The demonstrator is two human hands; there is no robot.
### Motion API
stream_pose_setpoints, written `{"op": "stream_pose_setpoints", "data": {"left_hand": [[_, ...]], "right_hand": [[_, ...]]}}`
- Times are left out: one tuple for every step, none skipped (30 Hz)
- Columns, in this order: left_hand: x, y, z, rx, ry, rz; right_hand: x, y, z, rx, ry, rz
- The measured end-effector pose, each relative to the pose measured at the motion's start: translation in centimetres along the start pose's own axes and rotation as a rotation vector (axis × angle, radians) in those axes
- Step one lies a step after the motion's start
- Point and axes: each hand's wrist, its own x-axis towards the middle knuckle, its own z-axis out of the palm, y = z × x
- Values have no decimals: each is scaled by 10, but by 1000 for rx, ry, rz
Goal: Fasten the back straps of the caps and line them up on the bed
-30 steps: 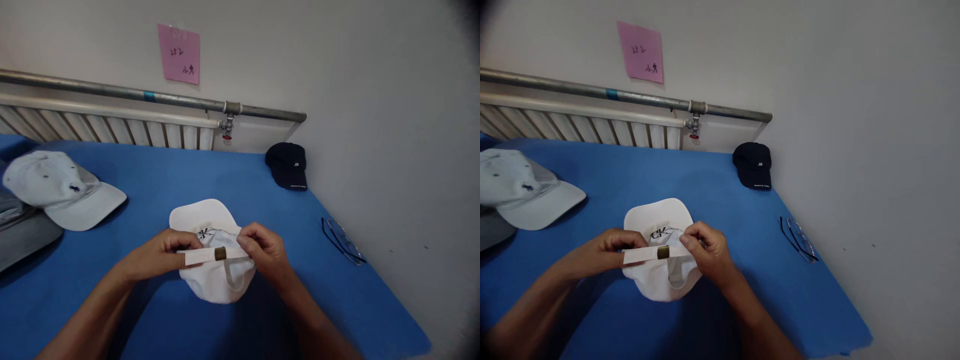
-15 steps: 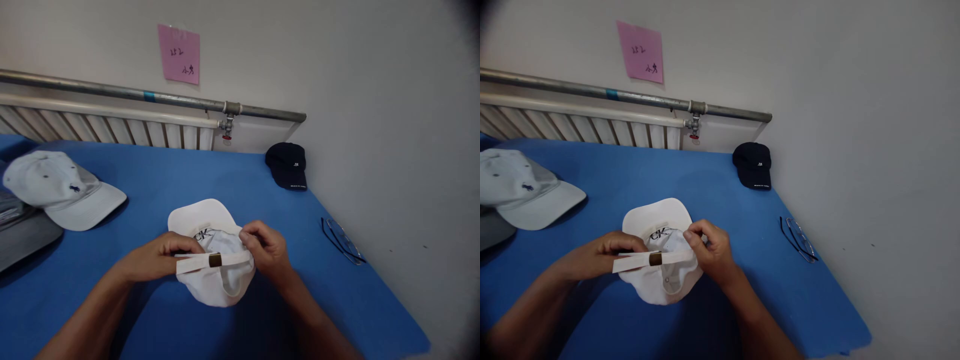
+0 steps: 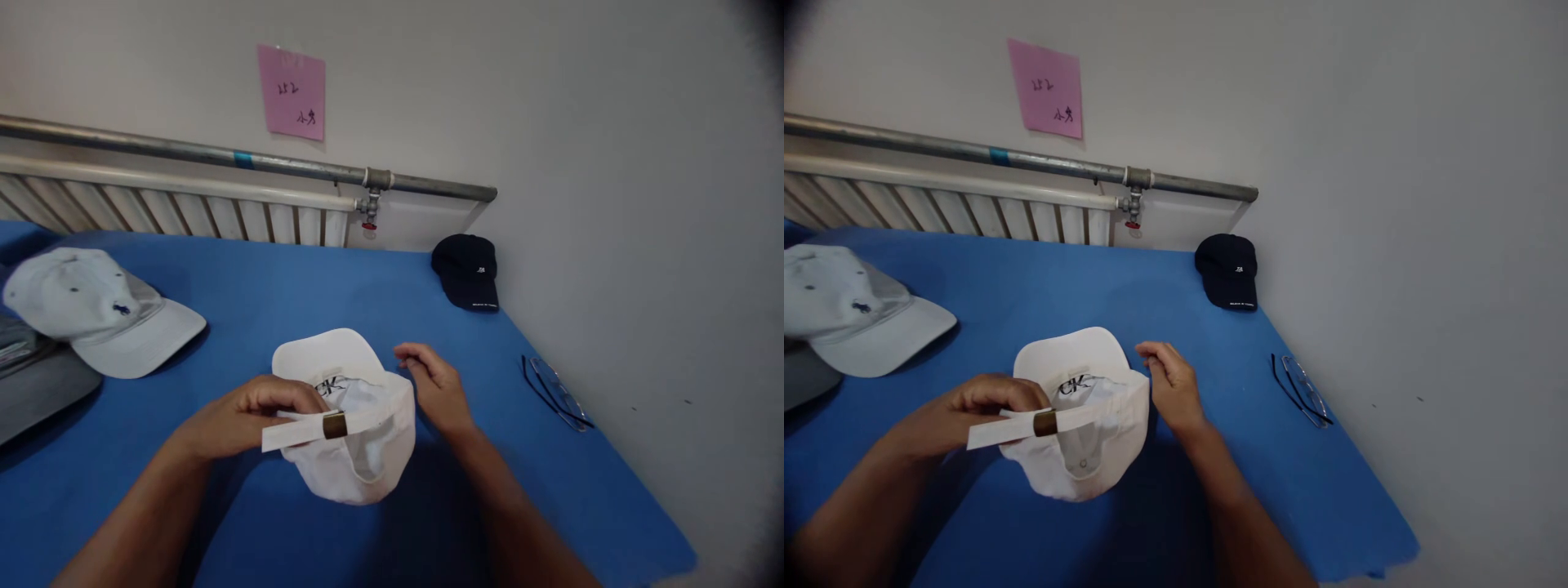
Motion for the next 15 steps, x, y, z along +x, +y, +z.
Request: {"op": "stream_pose_setpoints", "data": {"left_hand": [[-1,1,0,-27,14,12],[-2,1,0,-47,32,23],[-3,0,-1,-64,50,36],[-4,-1,-2,-80,65,53],[-6,-2,-3,-98,73,77],[-7,-4,-4,-120,78,109],[-9,-6,-6,-148,81,153],[-10,-9,-7,-175,81,201],[-11,-11,-9,-195,81,249],[-11,-12,-10,-208,80,292],[-11,-12,-10,-218,72,332],[-10,-12,-9,-230,49,370],[-9,-11,-8,-248,10,408],[-8,-10,-6,-275,-21,440],[-8,-8,-4,-311,-31,467]], "right_hand": [[1,3,0,-37,-47,-38],[1,5,0,-73,-99,-84],[1,7,1,-105,-151,-129],[1,9,1,-134,-199,-169],[1,10,2,-160,-236,-197],[0,11,2,-183,-260,-212],[0,12,3,-199,-276,-215],[-1,13,3,-207,-285,-211],[-1,14,4,-206,-291,-204],[-1,15,5,-199,-296,-199],[-2,16,5,-191,-302,-193],[-2,17,6,-185,-309,-188],[-2,17,7,-183,-311,-184],[-2,17,8,-184,-306,-179],[-2,16,8,-188,-300,-174]]}}
